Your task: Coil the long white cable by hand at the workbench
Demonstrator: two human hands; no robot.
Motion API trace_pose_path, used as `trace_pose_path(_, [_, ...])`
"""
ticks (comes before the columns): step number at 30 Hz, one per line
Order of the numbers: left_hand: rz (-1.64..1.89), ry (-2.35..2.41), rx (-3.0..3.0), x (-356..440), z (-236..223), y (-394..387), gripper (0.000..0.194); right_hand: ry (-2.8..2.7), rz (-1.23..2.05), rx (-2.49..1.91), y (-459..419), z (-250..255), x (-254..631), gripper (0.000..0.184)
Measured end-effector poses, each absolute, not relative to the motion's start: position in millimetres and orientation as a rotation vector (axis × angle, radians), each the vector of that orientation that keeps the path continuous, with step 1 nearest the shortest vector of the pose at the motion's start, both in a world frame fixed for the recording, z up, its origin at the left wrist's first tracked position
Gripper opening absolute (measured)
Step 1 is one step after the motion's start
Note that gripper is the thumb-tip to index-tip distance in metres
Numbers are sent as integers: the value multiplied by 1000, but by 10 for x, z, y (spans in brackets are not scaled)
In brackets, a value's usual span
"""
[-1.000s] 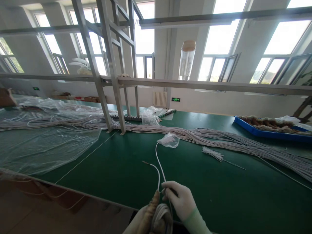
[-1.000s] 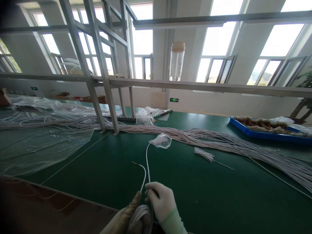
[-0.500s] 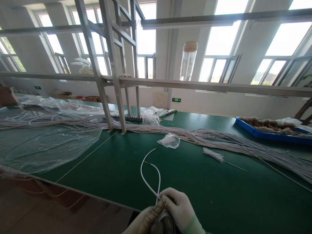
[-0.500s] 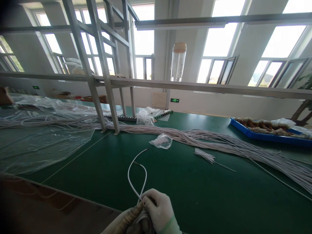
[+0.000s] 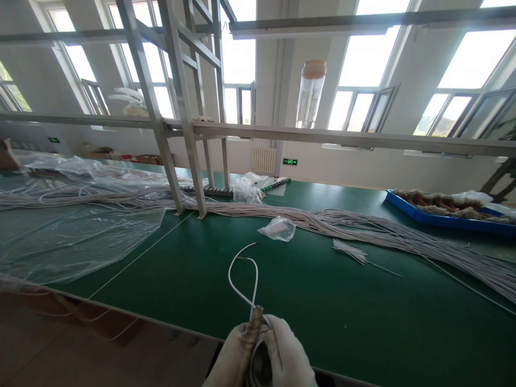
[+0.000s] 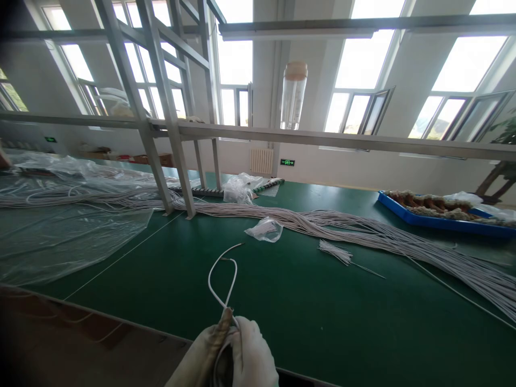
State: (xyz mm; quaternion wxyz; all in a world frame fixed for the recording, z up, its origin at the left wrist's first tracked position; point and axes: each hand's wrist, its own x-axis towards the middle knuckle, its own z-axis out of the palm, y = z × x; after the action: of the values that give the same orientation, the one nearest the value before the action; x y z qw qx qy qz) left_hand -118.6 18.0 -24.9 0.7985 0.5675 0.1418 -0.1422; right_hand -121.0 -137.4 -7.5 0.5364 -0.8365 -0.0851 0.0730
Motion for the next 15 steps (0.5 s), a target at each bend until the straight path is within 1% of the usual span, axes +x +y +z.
trace_pose_path(2, [-393,340,1304,-1155,-82,88,51,-196,147,-2033,-1359,-76,-1216,48])
trace_pose_path(4, [-413,350,1337,-1168,83,12,70,-173,156,-2027,-1360,-72,-1198,51])
trace_pose_path(6, [-404,328,1262,-1199,209,-46,81,-142,175,-2005,-1371,-66,-1169,53])
trace_pose_path(7, [-412,320,1196,-1213,253,-66,80,-132,178,-1991,-1377,-63,-1156,55])
trace_pose_path(8, [-429,324,1117,-1224,286,-79,75,-129,179,-1975,-1383,-61,-1145,57])
trace_pose_path(11, [-428,357,937,-1236,338,-77,49,-103,172,-1925,-1384,-75,-1138,62])
trace_pose_path(13, [-360,410,978,-1237,345,-50,38,-68,171,-1885,-1372,-105,-1160,67])
trace_pose_path(15, [-239,392,1118,-1249,315,-16,33,-24,150,-1844,-1353,-142,-1199,73])
